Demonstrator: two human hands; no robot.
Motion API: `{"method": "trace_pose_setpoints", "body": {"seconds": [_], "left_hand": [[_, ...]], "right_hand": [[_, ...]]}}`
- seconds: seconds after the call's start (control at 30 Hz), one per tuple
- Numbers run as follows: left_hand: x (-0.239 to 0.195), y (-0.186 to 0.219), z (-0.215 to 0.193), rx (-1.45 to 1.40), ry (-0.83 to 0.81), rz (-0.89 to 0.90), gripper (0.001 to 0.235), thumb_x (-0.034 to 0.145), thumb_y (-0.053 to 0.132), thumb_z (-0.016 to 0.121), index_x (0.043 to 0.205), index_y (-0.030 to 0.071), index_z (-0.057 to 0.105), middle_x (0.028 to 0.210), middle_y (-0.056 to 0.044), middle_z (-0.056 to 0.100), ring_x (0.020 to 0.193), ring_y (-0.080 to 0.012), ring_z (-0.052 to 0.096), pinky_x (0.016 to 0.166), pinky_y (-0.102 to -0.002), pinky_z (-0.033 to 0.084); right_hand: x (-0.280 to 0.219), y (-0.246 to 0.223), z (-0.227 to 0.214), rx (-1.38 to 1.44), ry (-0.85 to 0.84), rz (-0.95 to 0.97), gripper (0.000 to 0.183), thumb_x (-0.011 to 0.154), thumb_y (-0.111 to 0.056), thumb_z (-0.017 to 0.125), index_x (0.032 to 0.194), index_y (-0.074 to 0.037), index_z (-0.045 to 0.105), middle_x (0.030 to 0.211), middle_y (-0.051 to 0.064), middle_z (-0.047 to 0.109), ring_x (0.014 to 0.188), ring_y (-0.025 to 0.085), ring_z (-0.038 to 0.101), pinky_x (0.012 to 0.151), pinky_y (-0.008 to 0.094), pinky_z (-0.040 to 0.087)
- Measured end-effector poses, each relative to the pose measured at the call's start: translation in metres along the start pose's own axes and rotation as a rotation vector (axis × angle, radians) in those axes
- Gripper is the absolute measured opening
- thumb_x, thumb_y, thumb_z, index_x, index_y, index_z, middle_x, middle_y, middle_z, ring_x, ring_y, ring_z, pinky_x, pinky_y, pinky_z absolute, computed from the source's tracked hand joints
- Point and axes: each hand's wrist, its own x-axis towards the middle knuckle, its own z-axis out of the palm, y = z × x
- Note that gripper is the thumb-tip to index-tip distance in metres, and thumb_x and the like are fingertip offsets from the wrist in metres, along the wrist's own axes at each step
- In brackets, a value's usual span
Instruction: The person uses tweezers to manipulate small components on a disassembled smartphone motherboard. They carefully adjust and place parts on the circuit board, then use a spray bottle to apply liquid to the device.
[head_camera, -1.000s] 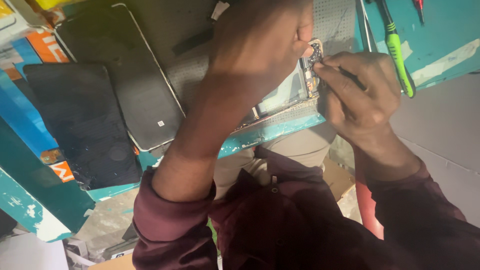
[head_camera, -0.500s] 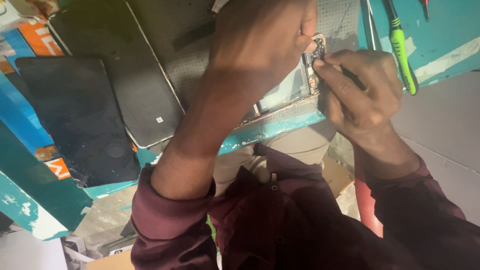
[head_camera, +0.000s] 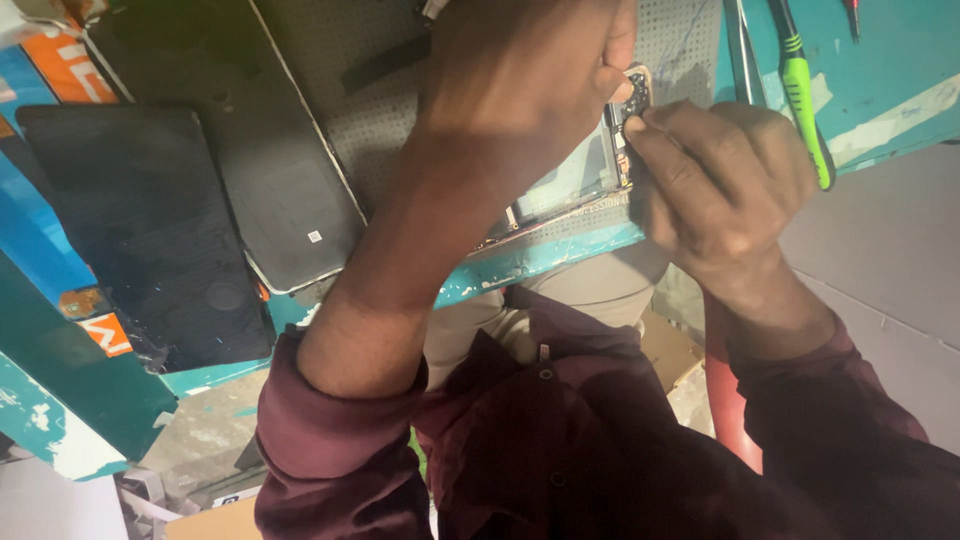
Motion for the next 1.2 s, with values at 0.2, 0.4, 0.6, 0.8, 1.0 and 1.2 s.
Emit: {"method": "trace_pose_setpoints", "body": {"seconds": [0.2, 0.4, 0.6, 0.8, 1.0, 1.2], "left_hand": [[0.0, 0.0, -0.001, -0.023, -0.036, -0.04, 0.022, 0.089, 0.003, 0.076, 0.092, 0.009, 0.056, 0.079, -0.006, 0.06, 0.073, -0.025, 0.064, 0.067, -0.041, 0.049], [-0.002, 0.004, -0.009, -0.057, -0.077, -0.103, 0.02, 0.093, 0.004, 0.078, 0.097, 0.008, 0.059, 0.085, -0.004, 0.064, 0.078, -0.0218, 0.067, 0.072, -0.038, 0.051], [-0.005, 0.001, -0.006, -0.044, -0.089, -0.083, 0.019, 0.093, 0.001, 0.076, 0.096, 0.008, 0.059, 0.084, -0.002, 0.062, 0.077, -0.0189, 0.065, 0.073, -0.035, 0.05], [-0.007, 0.003, -0.012, -0.035, -0.112, -0.084, 0.019, 0.097, 0.003, 0.076, 0.1, 0.009, 0.058, 0.086, -0.002, 0.063, 0.08, -0.0178, 0.066, 0.077, -0.034, 0.05], [-0.01, 0.004, -0.016, -0.056, -0.155, -0.126, 0.018, 0.097, 0.001, 0.074, 0.102, 0.008, 0.059, 0.09, -0.004, 0.063, 0.083, -0.0201, 0.067, 0.076, -0.036, 0.05], [-0.01, -0.003, -0.008, -0.006, -0.121, -0.053, 0.02, 0.095, 0.003, 0.077, 0.101, 0.009, 0.059, 0.087, -0.003, 0.064, 0.081, -0.0206, 0.067, 0.077, -0.037, 0.05]], "right_hand": [[-0.021, 0.01, 0.008, 0.316, 0.031, 0.236, 0.035, 0.084, 0.012, 0.066, 0.117, 0.005, 0.076, 0.115, 0.016, 0.07, 0.103, 0.03, 0.069, 0.085, 0.035, 0.056], [-0.028, 0.016, 0.009, 0.437, 0.016, 0.306, 0.019, 0.101, 0.011, 0.075, 0.118, 0.004, 0.073, 0.116, 0.015, 0.07, 0.104, 0.027, 0.07, 0.088, 0.032, 0.055], [-0.018, 0.019, 0.005, 0.394, -0.019, 0.228, 0.021, 0.094, -0.001, 0.088, 0.108, 0.005, 0.074, 0.11, 0.016, 0.071, 0.1, 0.028, 0.067, 0.086, 0.036, 0.052], [-0.016, 0.02, 0.006, 0.4, -0.031, 0.225, 0.025, 0.092, -0.009, 0.091, 0.107, 0.004, 0.076, 0.108, 0.016, 0.072, 0.098, 0.028, 0.065, 0.085, 0.037, 0.051], [-0.025, 0.02, 0.01, 0.4, -0.017, 0.21, 0.02, 0.098, -0.006, 0.083, 0.111, 0.004, 0.072, 0.111, 0.015, 0.073, 0.101, 0.026, 0.067, 0.085, 0.032, 0.052], [-0.031, 0.018, 0.008, 0.393, -0.008, 0.275, 0.018, 0.104, 0.004, 0.081, 0.118, 0.004, 0.069, 0.119, 0.015, 0.074, 0.104, 0.025, 0.068, 0.09, 0.03, 0.053]]}}
